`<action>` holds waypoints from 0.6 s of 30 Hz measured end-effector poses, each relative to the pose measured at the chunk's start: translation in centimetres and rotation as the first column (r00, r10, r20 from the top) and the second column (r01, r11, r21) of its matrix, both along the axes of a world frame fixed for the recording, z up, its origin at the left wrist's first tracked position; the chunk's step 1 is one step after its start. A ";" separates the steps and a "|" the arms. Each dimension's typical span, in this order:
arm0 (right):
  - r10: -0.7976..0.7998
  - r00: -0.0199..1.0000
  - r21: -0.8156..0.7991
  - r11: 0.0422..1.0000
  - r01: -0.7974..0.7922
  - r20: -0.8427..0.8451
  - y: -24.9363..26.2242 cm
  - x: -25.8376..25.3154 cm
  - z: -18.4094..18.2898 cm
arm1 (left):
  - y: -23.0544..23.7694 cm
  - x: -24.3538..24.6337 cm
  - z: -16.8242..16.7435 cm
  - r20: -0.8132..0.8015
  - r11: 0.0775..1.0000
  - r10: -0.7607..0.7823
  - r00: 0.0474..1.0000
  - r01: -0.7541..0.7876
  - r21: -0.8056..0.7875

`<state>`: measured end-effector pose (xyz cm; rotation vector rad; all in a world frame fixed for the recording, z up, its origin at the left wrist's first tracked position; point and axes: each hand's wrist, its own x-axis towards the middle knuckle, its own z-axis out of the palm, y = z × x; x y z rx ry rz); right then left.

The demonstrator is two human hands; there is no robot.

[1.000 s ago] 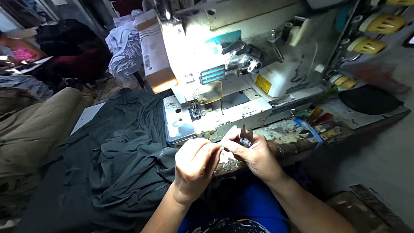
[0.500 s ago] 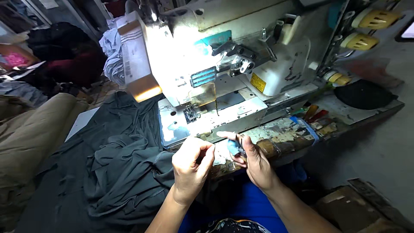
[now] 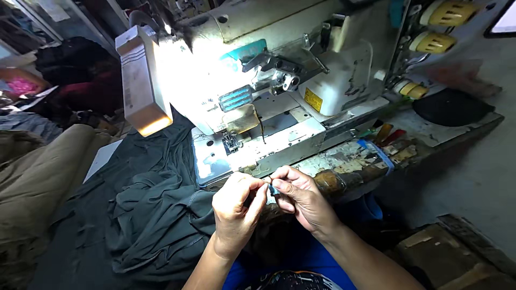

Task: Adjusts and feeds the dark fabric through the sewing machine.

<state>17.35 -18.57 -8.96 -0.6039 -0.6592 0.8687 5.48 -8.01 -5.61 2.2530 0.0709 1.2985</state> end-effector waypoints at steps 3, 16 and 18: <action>-0.007 0.999 -0.003 1.000 0.007 -0.038 0.0 0.1 0.0 | 0.0 -0.2 0.0 0.000 1.000 0.001 1.000 -0.001 -0.007; -0.191 0.555 0.038 0.961 0.275 0.810 3.8 0.1 -0.7 | 0.2 -3.6 3.7 0.003 0.918 -0.072 0.997 0.068 -0.391; -0.435 0.460 0.157 0.835 0.527 0.774 4.3 0.1 -1.4 | 2.7 -2.3 3.4 -0.082 0.920 0.137 0.987 -0.158 -0.358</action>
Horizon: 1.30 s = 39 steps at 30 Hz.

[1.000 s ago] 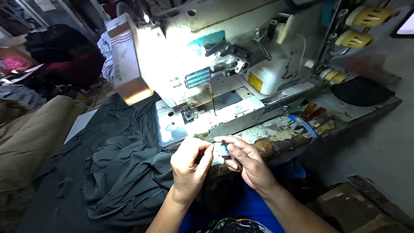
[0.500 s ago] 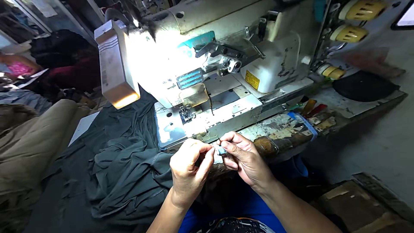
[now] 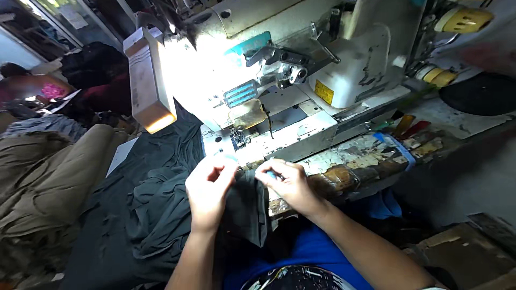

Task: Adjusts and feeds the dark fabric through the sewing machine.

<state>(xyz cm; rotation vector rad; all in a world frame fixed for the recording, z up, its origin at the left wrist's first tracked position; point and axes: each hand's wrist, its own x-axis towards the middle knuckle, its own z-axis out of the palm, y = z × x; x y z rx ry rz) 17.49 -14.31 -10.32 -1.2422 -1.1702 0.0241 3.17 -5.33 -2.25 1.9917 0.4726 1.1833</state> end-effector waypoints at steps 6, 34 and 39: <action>-0.307 0.944 0.081 0.951 0.299 0.119 1.0 1.1 0.5 | 4.5 3.7 -0.1 -0.381 0.948 0.316 0.869 -0.274 0.161; -0.250 0.967 0.048 0.968 0.248 0.054 1.6 1.8 0.1 | 5.9 4.9 0.4 -0.420 0.948 0.308 0.854 -0.314 0.056; -0.250 0.967 0.043 0.968 0.248 0.056 1.7 1.8 0.1 | 5.8 5.0 0.3 -0.414 0.943 0.322 0.852 -0.328 0.060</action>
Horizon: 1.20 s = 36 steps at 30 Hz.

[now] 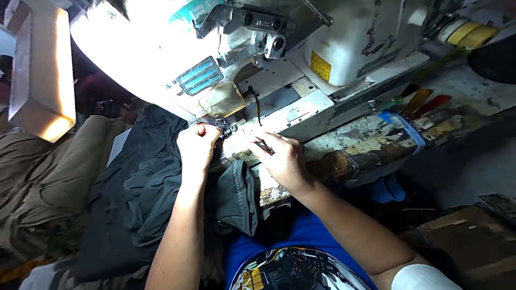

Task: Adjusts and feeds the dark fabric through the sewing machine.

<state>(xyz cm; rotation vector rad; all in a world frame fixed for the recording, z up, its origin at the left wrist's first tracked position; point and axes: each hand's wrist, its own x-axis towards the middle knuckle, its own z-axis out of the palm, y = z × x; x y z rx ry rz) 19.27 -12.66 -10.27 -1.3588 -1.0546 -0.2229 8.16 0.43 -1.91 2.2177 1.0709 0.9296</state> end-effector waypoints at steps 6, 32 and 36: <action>0.002 1.000 0.002 1.000 -0.002 0.006 0.0 0.0 0.0 | 0.0 0.1 -0.1 0.015 1.000 -0.007 1.000 0.007 0.000; 0.001 1.000 -0.004 1.000 -0.001 -0.002 -0.1 -0.1 0.1 | 1.0 -1.2 -0.1 0.004 0.972 -0.232 0.973 0.232 0.028; -0.003 1.000 0.005 1.000 0.003 -0.008 0.0 -0.1 0.1 | 1.3 -1.1 -0.1 -0.013 0.973 -0.232 0.973 0.232 0.018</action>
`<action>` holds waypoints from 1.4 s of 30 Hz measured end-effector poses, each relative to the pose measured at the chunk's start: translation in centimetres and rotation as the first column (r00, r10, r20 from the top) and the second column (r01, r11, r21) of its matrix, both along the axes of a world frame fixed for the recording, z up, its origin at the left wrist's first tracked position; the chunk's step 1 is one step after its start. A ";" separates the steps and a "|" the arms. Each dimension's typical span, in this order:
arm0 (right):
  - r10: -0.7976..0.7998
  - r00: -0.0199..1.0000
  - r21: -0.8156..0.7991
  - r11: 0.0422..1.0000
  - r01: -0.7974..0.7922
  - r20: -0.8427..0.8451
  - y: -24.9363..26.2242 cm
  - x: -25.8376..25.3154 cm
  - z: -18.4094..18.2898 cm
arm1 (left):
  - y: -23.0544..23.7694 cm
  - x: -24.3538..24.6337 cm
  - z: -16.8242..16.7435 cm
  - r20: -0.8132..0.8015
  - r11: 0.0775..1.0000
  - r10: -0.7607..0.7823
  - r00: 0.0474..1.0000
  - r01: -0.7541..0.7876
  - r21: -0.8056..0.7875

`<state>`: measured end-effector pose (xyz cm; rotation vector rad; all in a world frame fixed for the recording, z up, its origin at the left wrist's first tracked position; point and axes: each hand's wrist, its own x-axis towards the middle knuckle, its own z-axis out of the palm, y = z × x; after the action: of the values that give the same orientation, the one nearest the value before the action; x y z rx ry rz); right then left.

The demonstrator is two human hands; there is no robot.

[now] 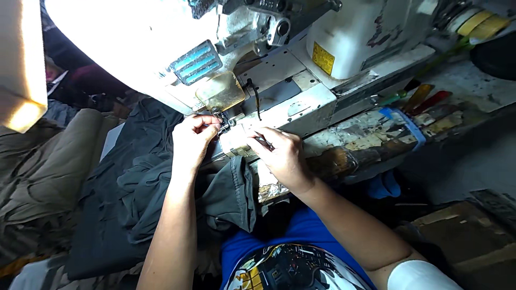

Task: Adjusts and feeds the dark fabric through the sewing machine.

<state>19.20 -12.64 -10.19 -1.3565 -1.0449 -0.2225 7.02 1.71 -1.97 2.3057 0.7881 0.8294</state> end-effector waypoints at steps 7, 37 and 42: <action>-0.036 0.998 0.004 0.999 0.036 0.052 -0.1 -0.4 0.3 | -0.6 0.3 -0.6 0.004 0.991 0.056 0.998 -0.056 0.125; 0.106 0.842 -0.377 0.918 0.121 0.529 -7.0 3.1 -2.8 | -4.6 -7.8 0.4 0.402 0.999 0.023 0.915 -0.010 -0.032; 0.315 0.915 -0.586 0.803 -0.114 0.254 -4.8 -0.5 -1.0 | -9.2 -6.0 -5.2 0.200 0.949 -0.115 0.973 0.048 0.310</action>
<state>18.72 -17.47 -11.21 -1.7442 -1.6416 0.0388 0.98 -7.44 -7.21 2.4362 0.4926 1.2108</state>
